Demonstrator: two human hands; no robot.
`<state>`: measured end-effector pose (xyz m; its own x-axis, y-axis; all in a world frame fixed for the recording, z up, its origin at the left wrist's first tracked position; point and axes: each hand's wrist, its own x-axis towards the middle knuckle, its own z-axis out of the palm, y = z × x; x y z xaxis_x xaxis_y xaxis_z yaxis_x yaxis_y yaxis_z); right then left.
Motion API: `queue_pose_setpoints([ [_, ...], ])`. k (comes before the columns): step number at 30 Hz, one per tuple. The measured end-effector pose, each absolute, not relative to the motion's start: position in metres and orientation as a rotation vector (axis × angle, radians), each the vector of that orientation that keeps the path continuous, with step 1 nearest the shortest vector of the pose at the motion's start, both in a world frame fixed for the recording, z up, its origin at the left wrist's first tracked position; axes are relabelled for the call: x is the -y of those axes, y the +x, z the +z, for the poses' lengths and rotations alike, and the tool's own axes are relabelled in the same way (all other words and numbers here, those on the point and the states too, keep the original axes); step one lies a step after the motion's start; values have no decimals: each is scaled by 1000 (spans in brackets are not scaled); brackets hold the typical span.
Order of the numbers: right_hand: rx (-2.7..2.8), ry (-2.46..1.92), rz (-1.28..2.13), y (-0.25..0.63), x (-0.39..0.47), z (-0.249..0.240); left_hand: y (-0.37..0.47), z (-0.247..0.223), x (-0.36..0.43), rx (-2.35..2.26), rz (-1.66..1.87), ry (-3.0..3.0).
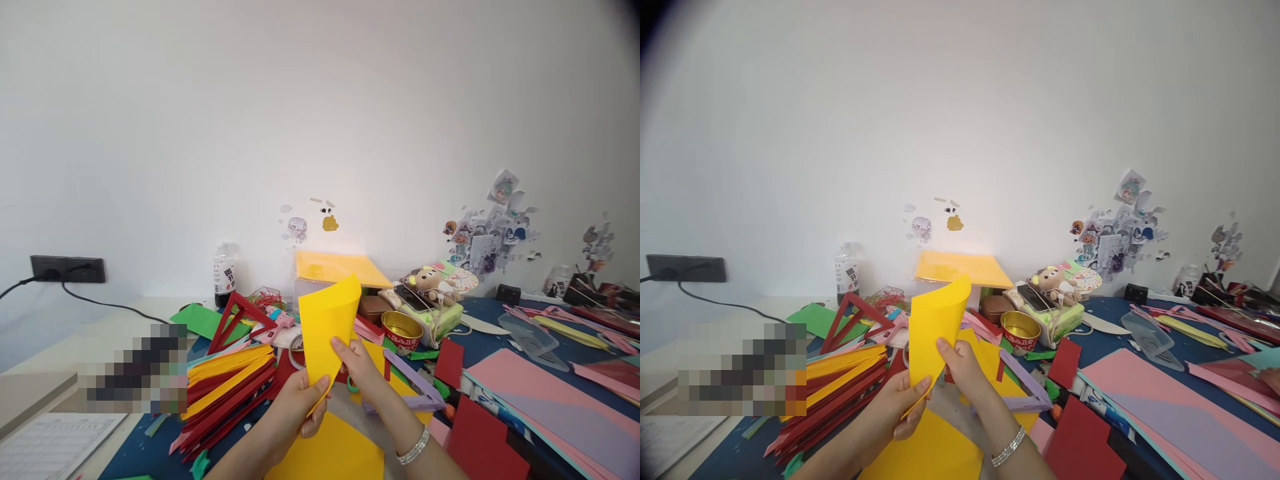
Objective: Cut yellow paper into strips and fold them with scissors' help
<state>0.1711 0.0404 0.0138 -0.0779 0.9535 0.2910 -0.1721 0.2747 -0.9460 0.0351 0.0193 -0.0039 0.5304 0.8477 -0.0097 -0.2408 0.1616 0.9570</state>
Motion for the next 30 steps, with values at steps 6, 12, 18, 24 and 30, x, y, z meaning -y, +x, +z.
queue_pose_setpoints([
  [6,1179,-734,1232,176,-39,15,34,-6,-21,-612,816,1166],
  [12,1204,-801,1174,187,-48,12,31,-12,-24,-588,778,1157],
  [18,1160,-831,1132,198,-52,14,28,-12,-23,-583,736,1163],
  [24,1169,-832,1137,204,-46,25,26,-9,-20,-608,703,1191],
  [30,1105,-790,1053,211,-49,29,27,-4,-18,-643,692,1220],
])
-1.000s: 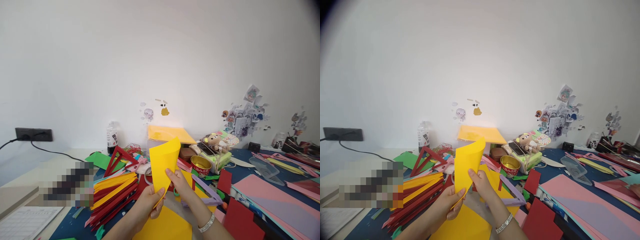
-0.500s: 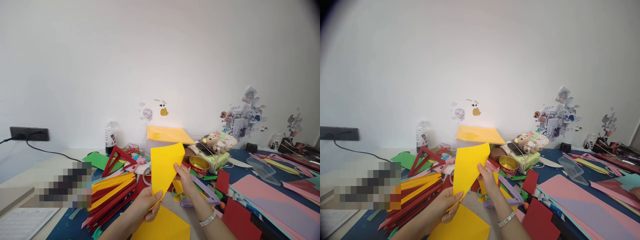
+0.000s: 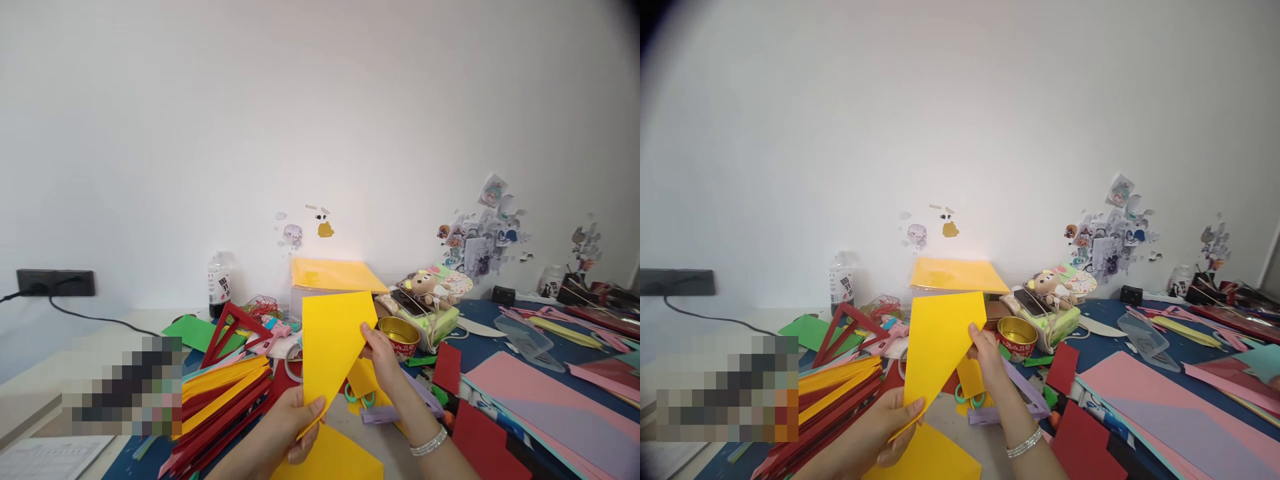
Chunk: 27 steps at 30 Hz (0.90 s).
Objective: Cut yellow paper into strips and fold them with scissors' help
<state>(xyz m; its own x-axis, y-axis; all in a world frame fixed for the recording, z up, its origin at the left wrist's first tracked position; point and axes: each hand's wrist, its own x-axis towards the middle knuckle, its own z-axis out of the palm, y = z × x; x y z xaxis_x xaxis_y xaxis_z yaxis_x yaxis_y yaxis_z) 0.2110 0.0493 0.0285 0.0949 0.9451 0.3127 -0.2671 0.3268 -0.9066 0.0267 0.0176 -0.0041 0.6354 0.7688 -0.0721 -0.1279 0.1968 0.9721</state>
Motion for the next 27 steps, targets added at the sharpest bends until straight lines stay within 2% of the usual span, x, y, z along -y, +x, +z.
queue_pose_setpoints([
  [8,1105,-861,897,224,-55,29,20,-7,-22,-652,659,1272],
  [14,1259,-896,895,227,-55,31,3,19,-19,-768,614,1399],
  [21,1308,-913,871,211,-48,31,5,14,-31,-1122,1194,1684],
  [27,1177,-891,1040,191,-42,29,9,9,-29,-1014,1222,1593],
])
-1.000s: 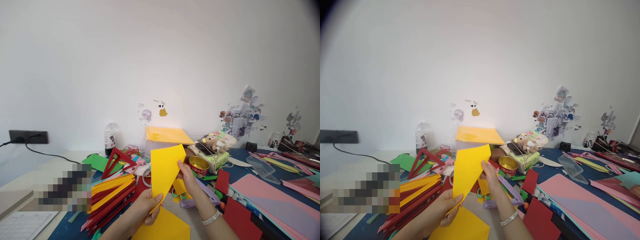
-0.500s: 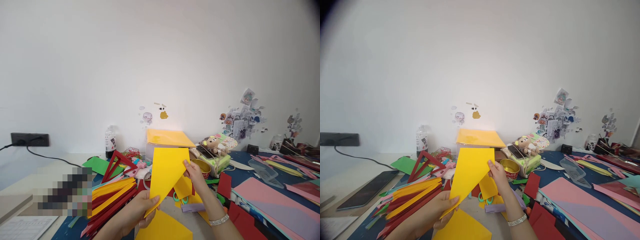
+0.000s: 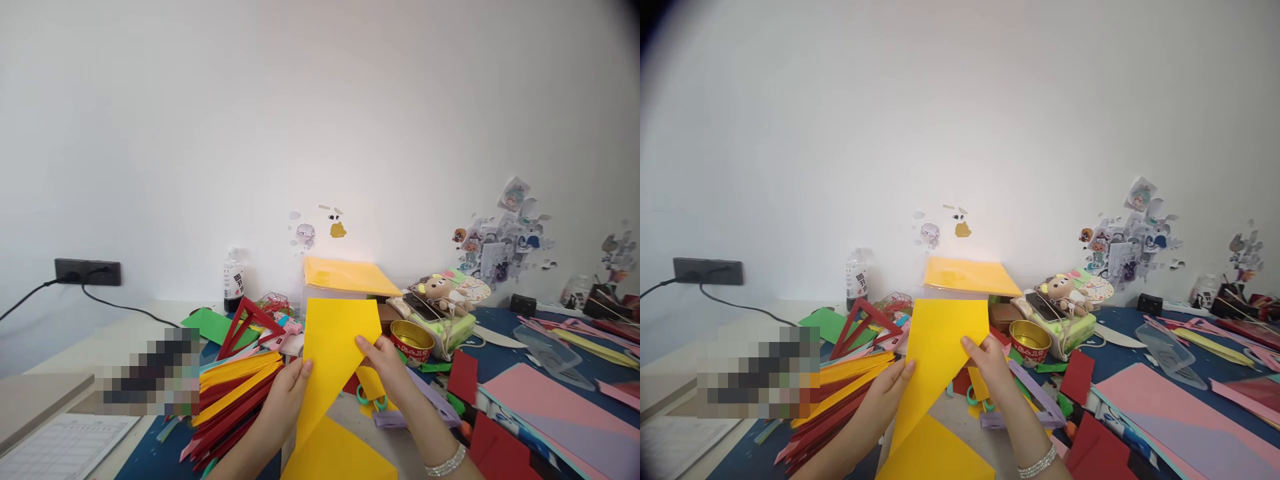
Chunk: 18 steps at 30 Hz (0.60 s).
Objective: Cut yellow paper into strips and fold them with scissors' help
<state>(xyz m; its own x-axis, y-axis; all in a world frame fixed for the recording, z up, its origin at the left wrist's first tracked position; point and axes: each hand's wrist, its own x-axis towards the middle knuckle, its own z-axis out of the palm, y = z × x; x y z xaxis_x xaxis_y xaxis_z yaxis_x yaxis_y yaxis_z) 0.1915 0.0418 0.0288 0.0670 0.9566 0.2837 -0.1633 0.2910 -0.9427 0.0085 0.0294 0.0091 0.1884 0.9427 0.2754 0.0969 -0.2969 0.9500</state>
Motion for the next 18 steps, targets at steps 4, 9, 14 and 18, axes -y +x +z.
queue_pose_setpoints([
  [4,1107,-833,1130,188,-39,30,11,14,-21,-928,1194,1484],
  [9,1089,-818,1138,188,-36,32,14,18,-19,-941,1238,1401],
  [14,1211,-802,1176,195,-34,36,11,18,-20,-984,1294,1433],
  [18,1249,-829,1115,199,-35,39,10,16,-20,-1040,1367,1501],
])
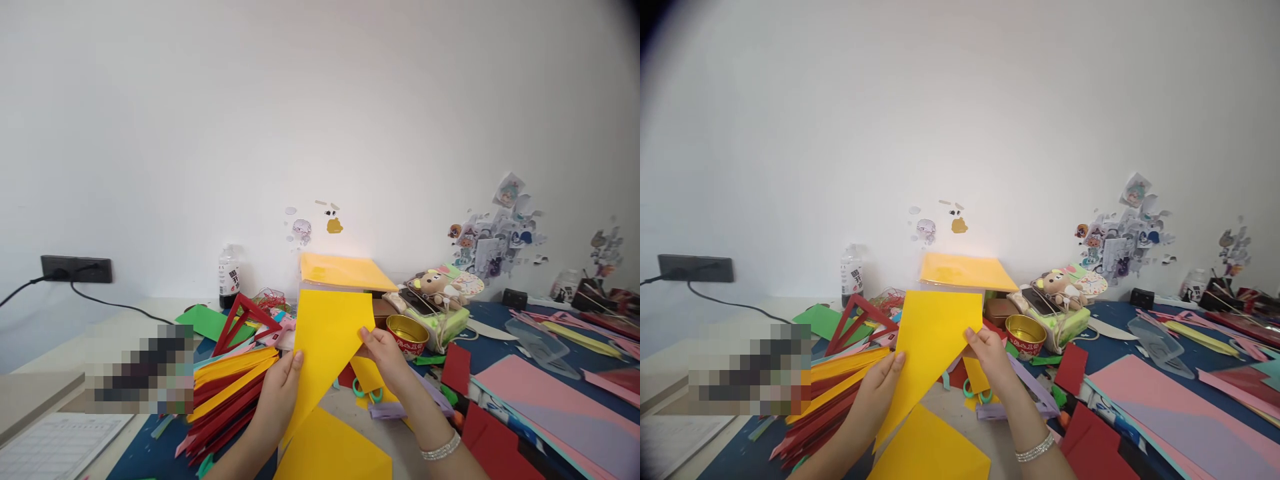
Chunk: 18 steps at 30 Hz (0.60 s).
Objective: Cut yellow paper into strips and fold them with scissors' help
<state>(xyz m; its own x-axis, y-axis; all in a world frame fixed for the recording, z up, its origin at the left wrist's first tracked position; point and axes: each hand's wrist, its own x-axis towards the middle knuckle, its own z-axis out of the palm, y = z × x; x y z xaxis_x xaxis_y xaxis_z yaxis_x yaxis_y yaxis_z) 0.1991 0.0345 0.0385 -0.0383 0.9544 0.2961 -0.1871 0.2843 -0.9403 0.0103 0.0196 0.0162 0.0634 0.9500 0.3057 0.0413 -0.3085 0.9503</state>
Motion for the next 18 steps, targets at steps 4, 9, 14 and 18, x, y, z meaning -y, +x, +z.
queue_pose_setpoints([
  [4,1204,-807,1083,195,-35,38,11,13,-20,-1076,1399,1519],
  [9,1185,-806,1038,192,-35,35,12,13,-20,-1076,1390,1492],
  [14,1239,-826,1005,193,-38,32,13,13,-23,-1047,1362,1480],
  [18,1206,-801,1038,197,-41,35,10,12,-26,-1032,1355,1416],
])
